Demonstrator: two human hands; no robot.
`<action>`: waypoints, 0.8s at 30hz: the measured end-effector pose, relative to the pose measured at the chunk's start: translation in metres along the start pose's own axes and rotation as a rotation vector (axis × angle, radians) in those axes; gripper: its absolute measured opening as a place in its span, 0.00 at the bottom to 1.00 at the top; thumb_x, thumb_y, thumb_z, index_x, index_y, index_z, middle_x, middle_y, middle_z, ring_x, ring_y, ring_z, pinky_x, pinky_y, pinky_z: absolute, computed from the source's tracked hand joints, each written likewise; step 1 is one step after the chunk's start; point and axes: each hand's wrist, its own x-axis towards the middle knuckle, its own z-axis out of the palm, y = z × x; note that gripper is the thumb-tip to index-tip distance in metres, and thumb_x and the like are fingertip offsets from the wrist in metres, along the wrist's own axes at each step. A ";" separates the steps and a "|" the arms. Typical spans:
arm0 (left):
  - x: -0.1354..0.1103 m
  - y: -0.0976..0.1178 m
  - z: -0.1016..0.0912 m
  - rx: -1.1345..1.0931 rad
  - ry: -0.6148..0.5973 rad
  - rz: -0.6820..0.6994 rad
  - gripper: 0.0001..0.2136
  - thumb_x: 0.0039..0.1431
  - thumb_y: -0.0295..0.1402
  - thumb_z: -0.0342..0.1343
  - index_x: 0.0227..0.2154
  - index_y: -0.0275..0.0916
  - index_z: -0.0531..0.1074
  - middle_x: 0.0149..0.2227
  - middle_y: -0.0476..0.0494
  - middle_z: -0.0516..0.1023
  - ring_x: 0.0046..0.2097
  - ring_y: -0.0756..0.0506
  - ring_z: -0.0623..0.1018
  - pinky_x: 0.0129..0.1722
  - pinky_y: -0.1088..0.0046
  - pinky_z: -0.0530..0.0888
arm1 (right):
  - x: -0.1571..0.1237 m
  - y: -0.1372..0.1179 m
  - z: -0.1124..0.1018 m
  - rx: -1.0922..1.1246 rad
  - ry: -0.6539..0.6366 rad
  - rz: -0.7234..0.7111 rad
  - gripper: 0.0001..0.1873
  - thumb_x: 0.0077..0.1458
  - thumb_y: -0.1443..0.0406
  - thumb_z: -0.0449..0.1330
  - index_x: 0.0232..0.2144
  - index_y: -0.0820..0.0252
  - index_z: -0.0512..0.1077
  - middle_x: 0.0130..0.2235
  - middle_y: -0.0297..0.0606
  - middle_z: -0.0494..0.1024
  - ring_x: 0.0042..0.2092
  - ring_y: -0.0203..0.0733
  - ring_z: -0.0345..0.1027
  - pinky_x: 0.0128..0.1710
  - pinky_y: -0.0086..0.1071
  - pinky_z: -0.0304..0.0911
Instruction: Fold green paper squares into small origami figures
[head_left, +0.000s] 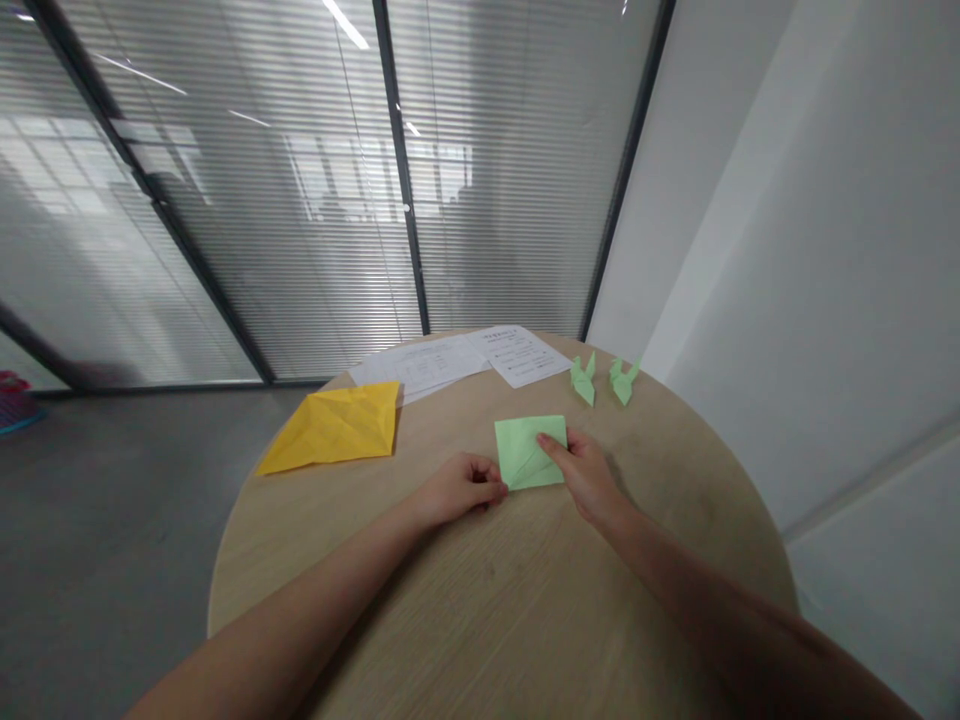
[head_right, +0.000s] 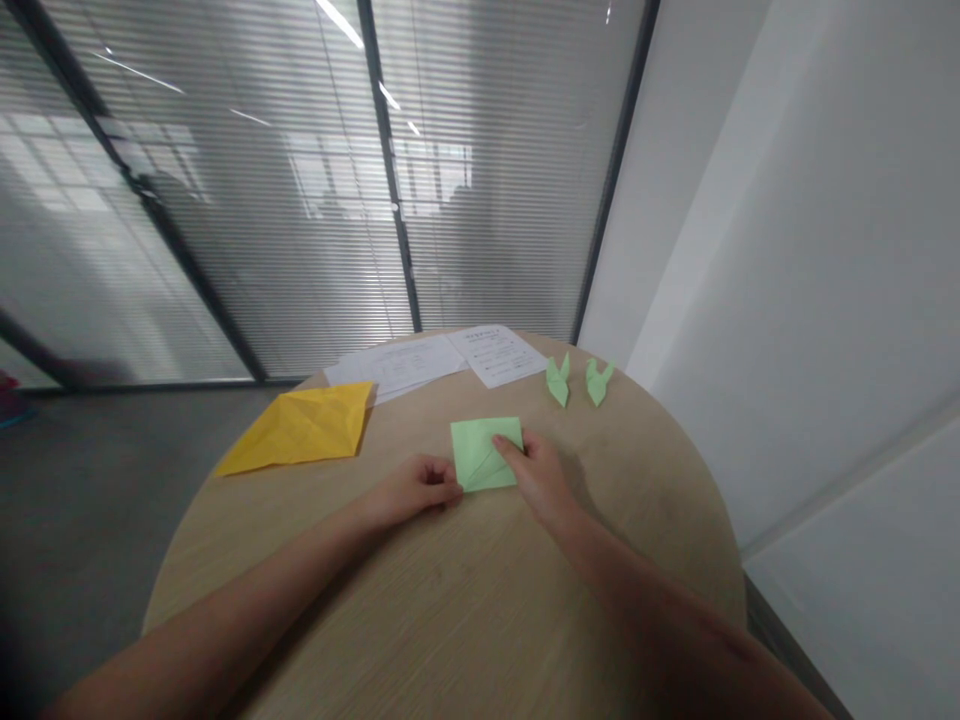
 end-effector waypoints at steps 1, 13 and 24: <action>0.000 0.001 0.000 -0.005 -0.005 0.000 0.16 0.52 0.46 0.58 0.24 0.37 0.70 0.22 0.51 0.70 0.23 0.52 0.67 0.25 0.76 0.63 | 0.000 0.000 0.000 0.017 0.016 -0.004 0.24 0.56 0.47 0.54 0.47 0.55 0.72 0.41 0.41 0.80 0.46 0.51 0.72 0.40 0.40 0.69; -0.003 0.006 -0.001 0.025 -0.008 -0.039 0.18 0.53 0.49 0.57 0.26 0.36 0.74 0.24 0.49 0.73 0.24 0.52 0.67 0.25 0.75 0.62 | -0.002 -0.002 0.002 0.020 0.031 -0.013 0.23 0.54 0.48 0.56 0.44 0.55 0.73 0.38 0.41 0.80 0.43 0.51 0.73 0.37 0.39 0.69; -0.007 0.014 0.004 0.130 0.026 -0.009 0.19 0.54 0.49 0.55 0.21 0.37 0.69 0.20 0.51 0.68 0.22 0.52 0.64 0.23 0.75 0.59 | -0.001 -0.001 0.001 0.040 0.067 -0.027 0.21 0.53 0.49 0.59 0.41 0.56 0.75 0.39 0.41 0.80 0.40 0.50 0.74 0.37 0.40 0.69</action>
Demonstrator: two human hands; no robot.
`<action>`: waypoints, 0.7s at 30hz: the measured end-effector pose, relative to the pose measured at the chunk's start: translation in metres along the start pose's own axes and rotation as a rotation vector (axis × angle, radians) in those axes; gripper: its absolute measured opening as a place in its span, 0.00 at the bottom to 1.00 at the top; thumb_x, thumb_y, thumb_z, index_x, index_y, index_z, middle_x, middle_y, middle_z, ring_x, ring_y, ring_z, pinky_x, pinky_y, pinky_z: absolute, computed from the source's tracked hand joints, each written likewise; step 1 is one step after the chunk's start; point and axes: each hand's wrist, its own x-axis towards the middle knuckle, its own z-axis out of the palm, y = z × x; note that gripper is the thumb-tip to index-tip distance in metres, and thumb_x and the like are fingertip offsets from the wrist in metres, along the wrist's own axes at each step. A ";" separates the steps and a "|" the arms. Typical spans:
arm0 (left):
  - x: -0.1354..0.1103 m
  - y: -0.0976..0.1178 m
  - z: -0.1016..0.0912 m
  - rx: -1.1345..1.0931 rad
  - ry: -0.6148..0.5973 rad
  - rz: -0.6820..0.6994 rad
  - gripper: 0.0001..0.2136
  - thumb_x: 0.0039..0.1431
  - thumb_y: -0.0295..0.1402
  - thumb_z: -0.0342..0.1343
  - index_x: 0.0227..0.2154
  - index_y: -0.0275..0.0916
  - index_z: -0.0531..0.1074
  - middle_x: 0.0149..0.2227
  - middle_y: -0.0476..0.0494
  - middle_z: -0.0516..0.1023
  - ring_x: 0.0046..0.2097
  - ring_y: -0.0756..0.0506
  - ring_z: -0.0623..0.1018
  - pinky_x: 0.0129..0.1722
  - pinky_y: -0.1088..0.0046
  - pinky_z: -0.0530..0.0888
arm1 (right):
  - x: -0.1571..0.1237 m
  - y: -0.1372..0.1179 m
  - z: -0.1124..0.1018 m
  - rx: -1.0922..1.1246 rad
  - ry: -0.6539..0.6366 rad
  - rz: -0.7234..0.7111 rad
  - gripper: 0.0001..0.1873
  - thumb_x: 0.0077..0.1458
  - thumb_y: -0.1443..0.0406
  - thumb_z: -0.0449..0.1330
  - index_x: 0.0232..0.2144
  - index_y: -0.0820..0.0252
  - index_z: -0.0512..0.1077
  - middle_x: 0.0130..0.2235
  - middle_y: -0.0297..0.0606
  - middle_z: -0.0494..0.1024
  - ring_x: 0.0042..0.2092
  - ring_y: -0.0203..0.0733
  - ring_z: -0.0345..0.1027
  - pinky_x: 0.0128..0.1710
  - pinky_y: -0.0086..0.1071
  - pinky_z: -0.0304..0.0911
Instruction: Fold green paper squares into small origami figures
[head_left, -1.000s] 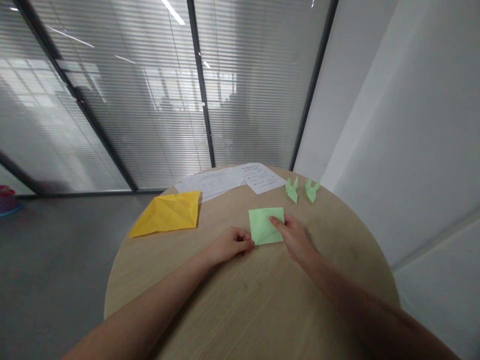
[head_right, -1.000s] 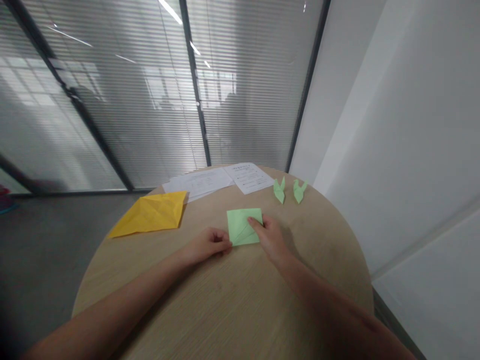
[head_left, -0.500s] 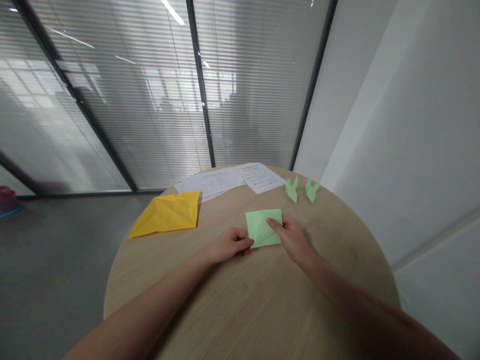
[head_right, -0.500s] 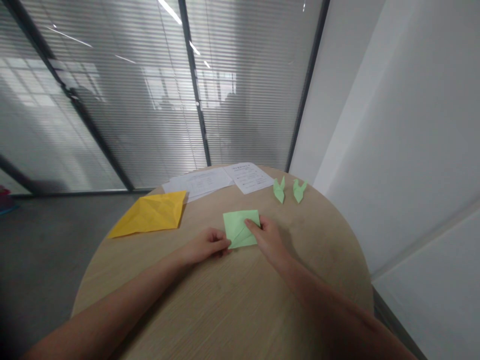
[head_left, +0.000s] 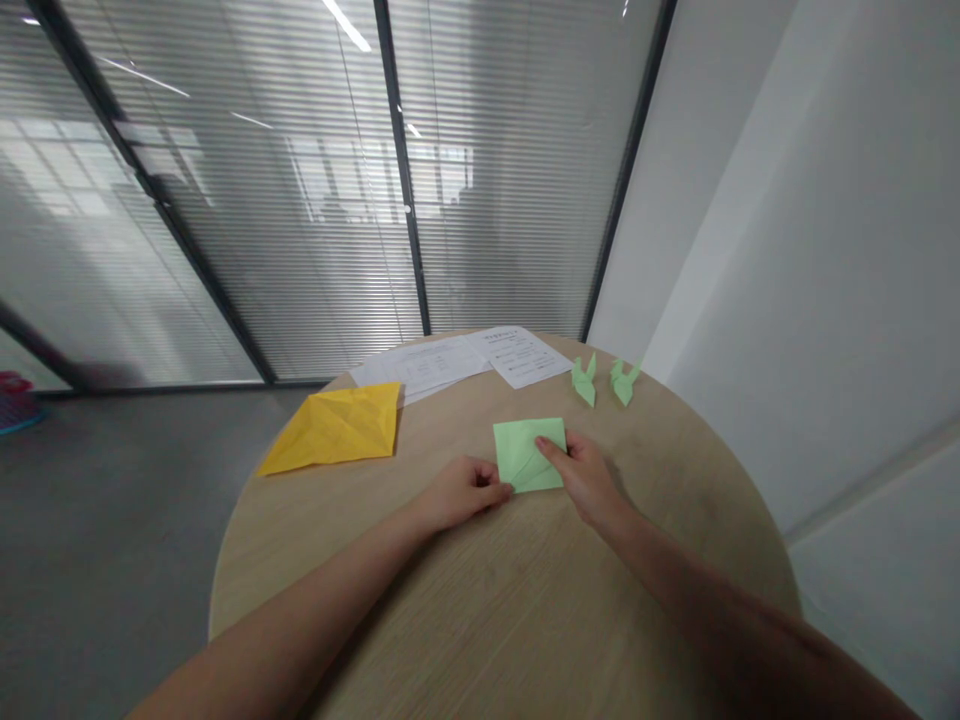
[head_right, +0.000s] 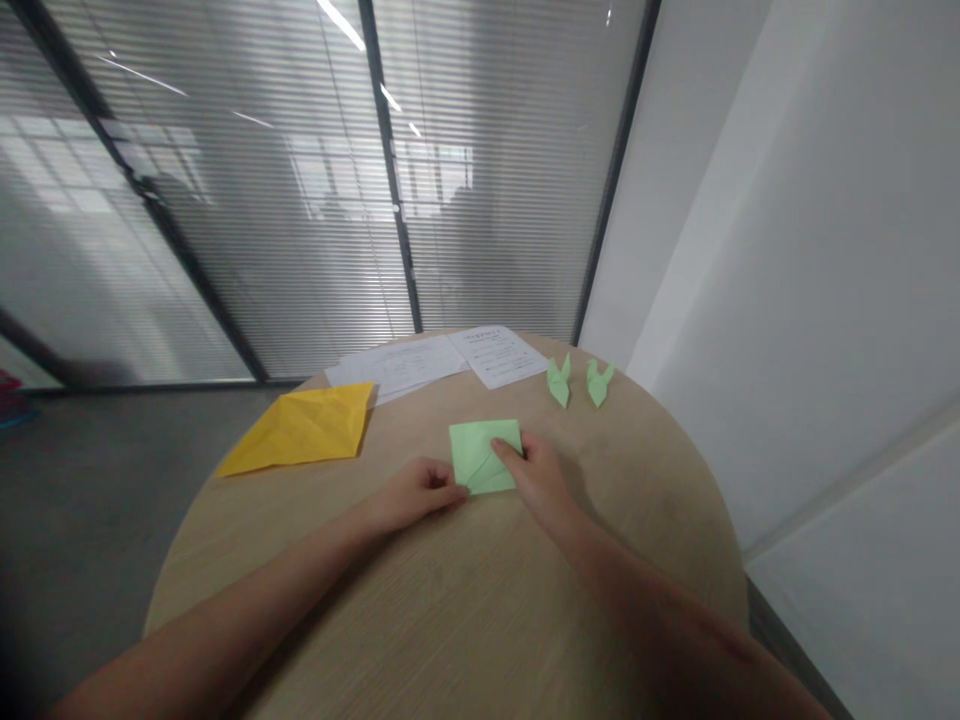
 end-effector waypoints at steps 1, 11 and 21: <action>-0.001 0.001 0.001 0.025 0.018 -0.002 0.18 0.54 0.48 0.55 0.20 0.37 0.68 0.19 0.52 0.67 0.22 0.52 0.64 0.22 0.75 0.58 | 0.000 0.001 0.000 -0.013 -0.005 0.000 0.21 0.53 0.49 0.58 0.41 0.56 0.75 0.39 0.41 0.80 0.41 0.50 0.74 0.37 0.40 0.69; -0.001 0.002 0.001 0.028 0.026 0.037 0.18 0.55 0.45 0.54 0.18 0.39 0.64 0.17 0.53 0.64 0.21 0.52 0.62 0.23 0.75 0.58 | 0.001 0.002 0.000 0.045 -0.029 0.010 0.20 0.53 0.49 0.59 0.41 0.56 0.74 0.39 0.40 0.80 0.40 0.48 0.74 0.38 0.39 0.70; 0.000 -0.003 -0.004 0.013 -0.028 0.004 0.21 0.56 0.51 0.53 0.21 0.37 0.68 0.18 0.52 0.66 0.20 0.53 0.63 0.21 0.75 0.58 | 0.000 0.005 0.003 -0.007 -0.103 0.052 0.22 0.52 0.49 0.60 0.40 0.59 0.75 0.38 0.42 0.81 0.38 0.48 0.74 0.35 0.37 0.69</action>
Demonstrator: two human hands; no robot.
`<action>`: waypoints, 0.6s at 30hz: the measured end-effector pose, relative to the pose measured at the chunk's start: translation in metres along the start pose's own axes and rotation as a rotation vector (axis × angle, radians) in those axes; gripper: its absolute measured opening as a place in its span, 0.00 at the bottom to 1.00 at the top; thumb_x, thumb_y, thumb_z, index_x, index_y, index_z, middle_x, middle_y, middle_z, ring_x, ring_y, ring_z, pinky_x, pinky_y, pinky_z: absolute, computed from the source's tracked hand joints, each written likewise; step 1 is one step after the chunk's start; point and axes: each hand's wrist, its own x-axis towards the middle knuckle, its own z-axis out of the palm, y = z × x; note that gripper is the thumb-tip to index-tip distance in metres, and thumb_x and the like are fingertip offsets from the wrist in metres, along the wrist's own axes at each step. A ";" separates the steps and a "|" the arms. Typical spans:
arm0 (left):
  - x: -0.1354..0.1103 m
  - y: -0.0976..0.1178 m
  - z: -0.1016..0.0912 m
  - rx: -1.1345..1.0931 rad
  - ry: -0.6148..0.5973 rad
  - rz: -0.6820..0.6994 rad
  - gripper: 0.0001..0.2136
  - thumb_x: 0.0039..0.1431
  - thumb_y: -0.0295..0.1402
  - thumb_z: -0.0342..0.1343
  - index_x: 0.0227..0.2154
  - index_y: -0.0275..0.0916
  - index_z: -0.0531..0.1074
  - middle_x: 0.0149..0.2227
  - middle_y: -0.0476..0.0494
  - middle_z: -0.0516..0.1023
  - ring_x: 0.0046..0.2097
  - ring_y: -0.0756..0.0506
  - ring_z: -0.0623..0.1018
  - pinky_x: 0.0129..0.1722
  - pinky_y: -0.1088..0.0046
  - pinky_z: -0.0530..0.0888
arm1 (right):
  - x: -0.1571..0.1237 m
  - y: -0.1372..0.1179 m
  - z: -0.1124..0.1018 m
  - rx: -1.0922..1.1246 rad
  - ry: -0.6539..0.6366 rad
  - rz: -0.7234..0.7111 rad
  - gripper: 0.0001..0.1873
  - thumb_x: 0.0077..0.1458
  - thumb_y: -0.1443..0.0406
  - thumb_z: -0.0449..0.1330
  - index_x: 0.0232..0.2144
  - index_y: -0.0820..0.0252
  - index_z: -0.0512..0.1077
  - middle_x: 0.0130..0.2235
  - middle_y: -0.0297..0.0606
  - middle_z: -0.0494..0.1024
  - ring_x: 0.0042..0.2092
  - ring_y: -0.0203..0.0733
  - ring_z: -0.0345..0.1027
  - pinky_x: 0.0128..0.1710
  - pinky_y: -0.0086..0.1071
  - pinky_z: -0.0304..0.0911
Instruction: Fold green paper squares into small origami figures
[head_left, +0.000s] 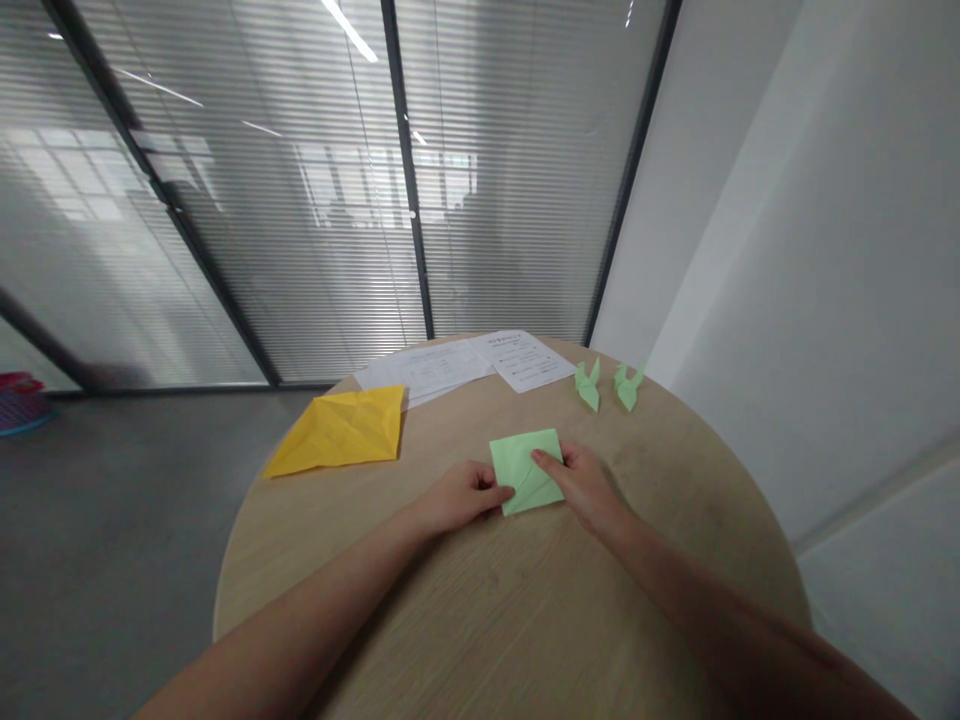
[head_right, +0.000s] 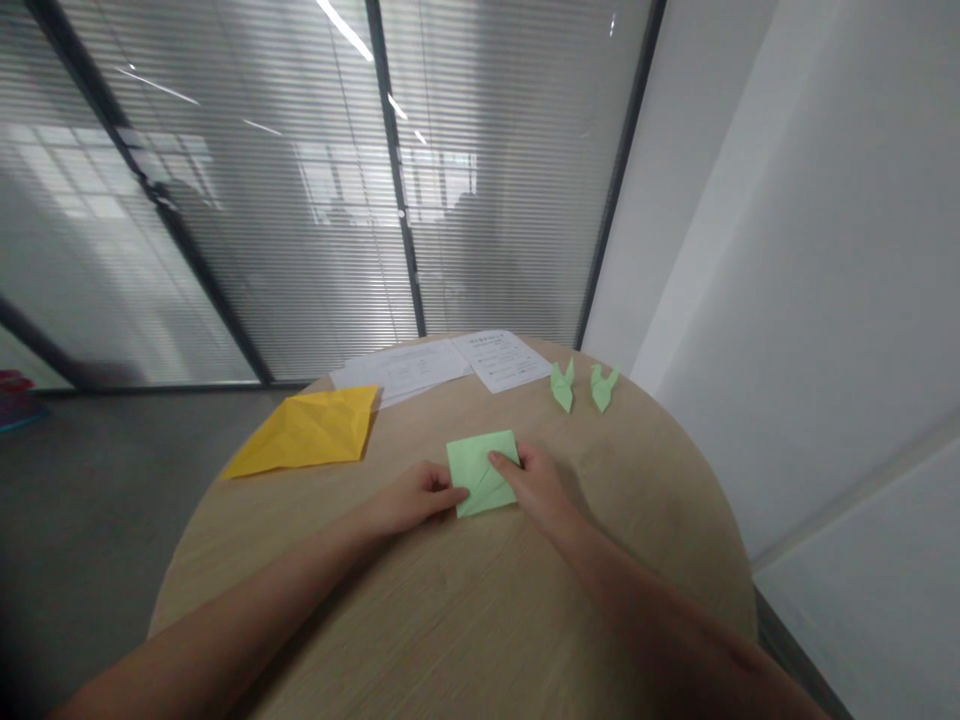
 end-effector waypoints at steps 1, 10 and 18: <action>0.000 0.000 0.000 0.006 0.002 -0.001 0.21 0.56 0.51 0.54 0.20 0.36 0.68 0.17 0.52 0.65 0.20 0.53 0.63 0.21 0.75 0.58 | 0.000 0.000 0.000 0.001 0.005 0.003 0.22 0.52 0.49 0.60 0.40 0.59 0.75 0.37 0.42 0.81 0.38 0.48 0.74 0.35 0.37 0.69; 0.007 -0.003 0.001 -0.230 0.197 0.093 0.19 0.55 0.47 0.57 0.38 0.35 0.73 0.30 0.46 0.75 0.28 0.50 0.71 0.29 0.74 0.68 | -0.004 -0.005 0.002 -0.019 -0.199 0.074 0.19 0.50 0.52 0.63 0.36 0.62 0.77 0.36 0.43 0.81 0.36 0.46 0.75 0.34 0.35 0.68; 0.009 -0.007 -0.001 -0.116 0.255 0.046 0.15 0.54 0.45 0.56 0.27 0.35 0.72 0.22 0.50 0.70 0.25 0.51 0.66 0.25 0.75 0.62 | -0.005 -0.005 0.007 0.027 -0.236 0.059 0.16 0.49 0.55 0.64 0.38 0.59 0.77 0.37 0.40 0.81 0.36 0.45 0.75 0.35 0.36 0.69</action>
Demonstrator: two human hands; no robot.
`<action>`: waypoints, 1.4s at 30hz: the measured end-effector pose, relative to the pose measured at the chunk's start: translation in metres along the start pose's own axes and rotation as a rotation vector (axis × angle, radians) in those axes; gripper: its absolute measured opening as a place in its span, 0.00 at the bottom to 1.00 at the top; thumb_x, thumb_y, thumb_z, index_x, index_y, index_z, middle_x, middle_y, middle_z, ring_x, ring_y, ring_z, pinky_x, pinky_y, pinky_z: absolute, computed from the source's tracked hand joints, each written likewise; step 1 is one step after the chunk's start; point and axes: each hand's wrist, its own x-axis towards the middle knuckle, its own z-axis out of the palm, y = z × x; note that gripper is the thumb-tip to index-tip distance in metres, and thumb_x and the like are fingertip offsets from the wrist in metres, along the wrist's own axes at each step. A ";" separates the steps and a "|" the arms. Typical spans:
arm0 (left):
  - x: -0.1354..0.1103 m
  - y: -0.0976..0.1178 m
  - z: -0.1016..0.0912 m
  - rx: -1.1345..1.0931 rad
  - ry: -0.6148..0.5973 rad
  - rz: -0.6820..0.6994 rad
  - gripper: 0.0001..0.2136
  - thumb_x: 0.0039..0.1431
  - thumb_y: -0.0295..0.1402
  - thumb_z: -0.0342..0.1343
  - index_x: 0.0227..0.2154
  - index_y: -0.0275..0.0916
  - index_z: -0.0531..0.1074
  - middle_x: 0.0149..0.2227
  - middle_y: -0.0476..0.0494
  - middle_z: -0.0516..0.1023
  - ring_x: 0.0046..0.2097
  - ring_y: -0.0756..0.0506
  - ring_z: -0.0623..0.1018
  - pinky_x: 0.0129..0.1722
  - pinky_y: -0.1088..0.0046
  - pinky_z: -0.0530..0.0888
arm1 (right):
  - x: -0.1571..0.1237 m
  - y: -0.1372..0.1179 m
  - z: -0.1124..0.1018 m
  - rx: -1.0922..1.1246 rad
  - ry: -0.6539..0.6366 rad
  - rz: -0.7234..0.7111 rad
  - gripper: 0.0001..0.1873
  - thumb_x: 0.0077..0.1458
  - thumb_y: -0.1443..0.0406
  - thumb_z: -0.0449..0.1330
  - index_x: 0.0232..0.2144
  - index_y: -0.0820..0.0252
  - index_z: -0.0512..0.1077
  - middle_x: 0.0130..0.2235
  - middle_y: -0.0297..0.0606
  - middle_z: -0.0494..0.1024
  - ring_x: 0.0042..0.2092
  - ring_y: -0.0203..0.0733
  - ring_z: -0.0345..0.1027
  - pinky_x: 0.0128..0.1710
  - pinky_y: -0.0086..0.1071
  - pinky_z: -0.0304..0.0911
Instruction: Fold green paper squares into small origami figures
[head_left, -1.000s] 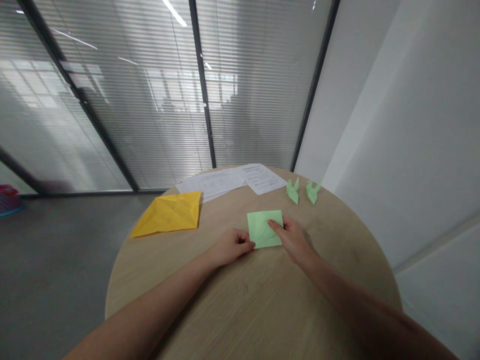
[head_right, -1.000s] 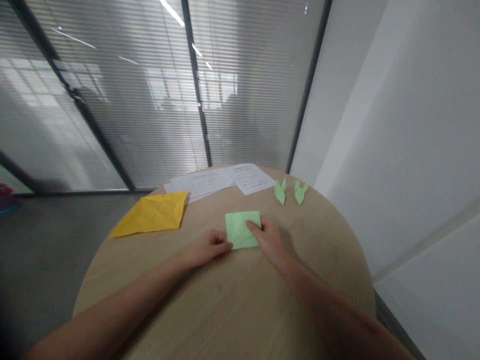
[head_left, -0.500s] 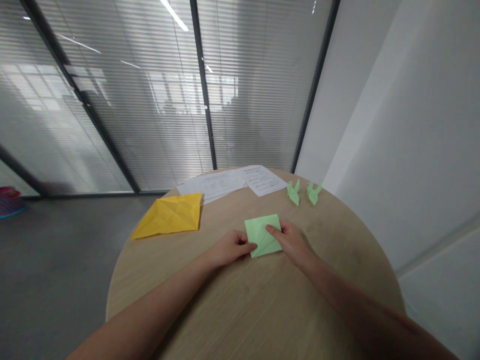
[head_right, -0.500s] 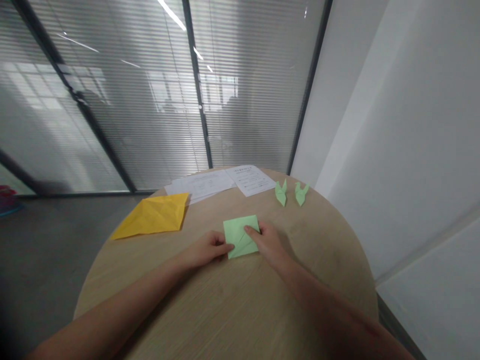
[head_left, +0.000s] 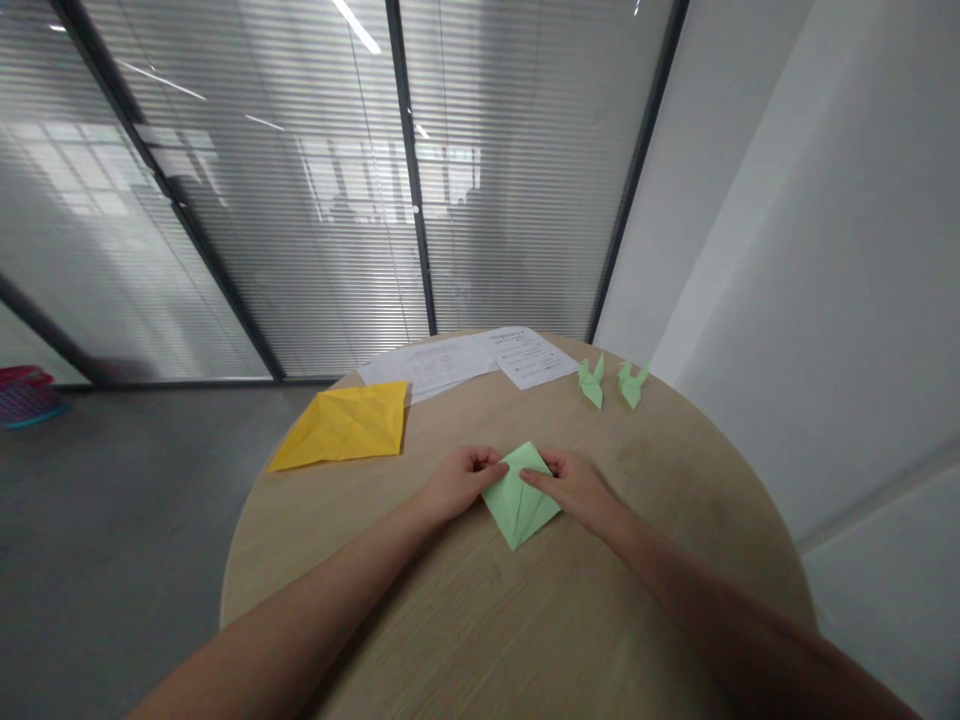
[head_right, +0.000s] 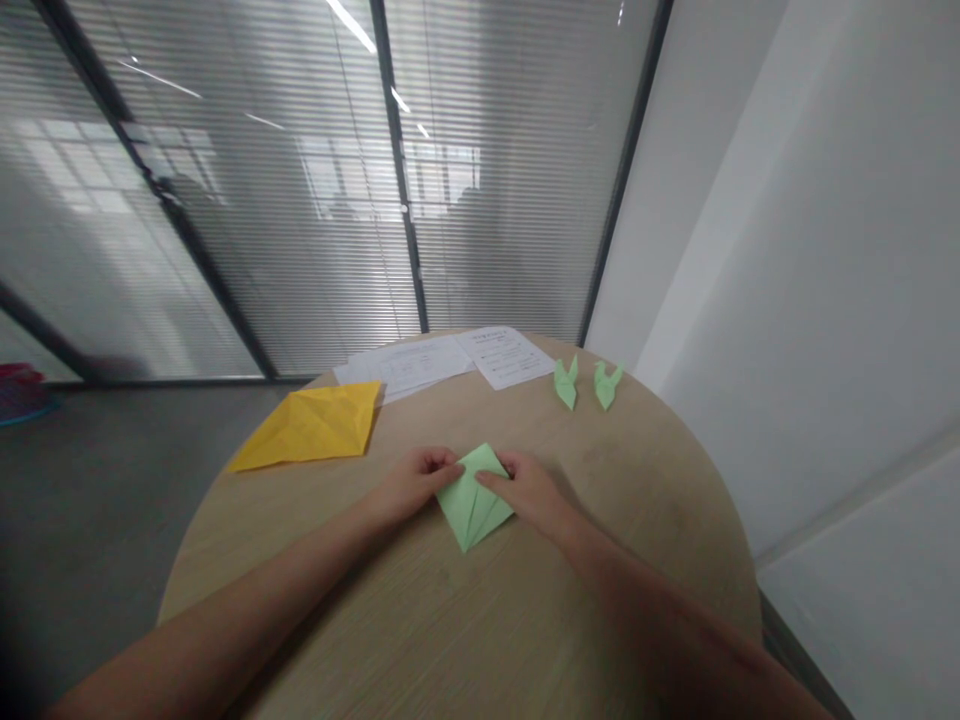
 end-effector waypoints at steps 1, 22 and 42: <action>0.000 0.000 -0.001 0.012 0.024 0.008 0.15 0.54 0.44 0.56 0.26 0.35 0.72 0.22 0.50 0.69 0.25 0.51 0.66 0.25 0.75 0.61 | 0.001 0.000 0.000 0.056 0.000 -0.014 0.17 0.50 0.56 0.64 0.40 0.58 0.76 0.38 0.40 0.81 0.36 0.45 0.75 0.36 0.36 0.69; 0.002 -0.001 0.001 -0.300 0.103 0.005 0.10 0.51 0.35 0.58 0.35 0.36 0.79 0.29 0.45 0.78 0.29 0.49 0.72 0.31 0.74 0.65 | -0.002 -0.005 0.001 0.075 0.106 -0.082 0.12 0.51 0.59 0.60 0.37 0.53 0.79 0.40 0.37 0.81 0.41 0.44 0.73 0.45 0.38 0.65; 0.001 0.004 -0.002 -0.224 0.118 0.019 0.20 0.46 0.39 0.64 0.43 0.35 0.73 0.28 0.47 0.77 0.27 0.50 0.72 0.28 0.74 0.66 | -0.005 -0.011 0.003 0.025 0.109 -0.121 0.17 0.54 0.59 0.56 0.46 0.54 0.72 0.37 0.36 0.77 0.35 0.40 0.69 0.34 0.31 0.62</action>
